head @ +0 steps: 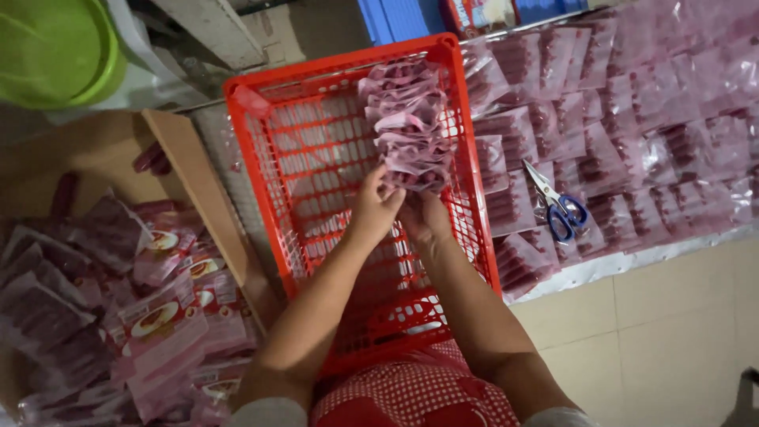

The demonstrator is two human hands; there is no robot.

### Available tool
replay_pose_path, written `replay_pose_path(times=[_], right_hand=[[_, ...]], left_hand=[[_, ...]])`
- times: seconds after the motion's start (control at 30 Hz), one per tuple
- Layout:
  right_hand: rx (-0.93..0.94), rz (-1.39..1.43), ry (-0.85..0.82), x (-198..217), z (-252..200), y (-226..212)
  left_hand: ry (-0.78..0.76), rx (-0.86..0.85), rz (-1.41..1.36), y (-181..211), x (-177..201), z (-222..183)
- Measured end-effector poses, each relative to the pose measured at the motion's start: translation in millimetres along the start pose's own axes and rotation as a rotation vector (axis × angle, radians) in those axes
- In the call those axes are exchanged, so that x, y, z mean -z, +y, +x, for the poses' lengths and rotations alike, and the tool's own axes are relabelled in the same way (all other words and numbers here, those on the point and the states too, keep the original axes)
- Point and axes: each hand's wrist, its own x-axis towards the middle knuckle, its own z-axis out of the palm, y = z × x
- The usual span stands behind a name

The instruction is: The person organizes multiple small pink packages of food by moving them one at a time from a large cardboard box into a red plastic crate.

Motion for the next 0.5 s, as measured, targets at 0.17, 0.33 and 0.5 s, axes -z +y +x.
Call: replay_pose_path(times=[0.17,0.33,0.5], right_hand=[[-0.094,0.090,0.039,20.9,5.1,-2.2],[-0.121,-0.618,-0.125,34.1,-16.8,3.0],[-0.291,-0.370,-0.017,34.9,-39.7,27.0]], left_hand=[[0.021,-0.071,0.134,-34.5,9.2,-6.6],[0.080,-0.077,0.169,2.3,50.0,-69.8],[0.173,-0.231,-0.153,53.1,114.0,-169.4]])
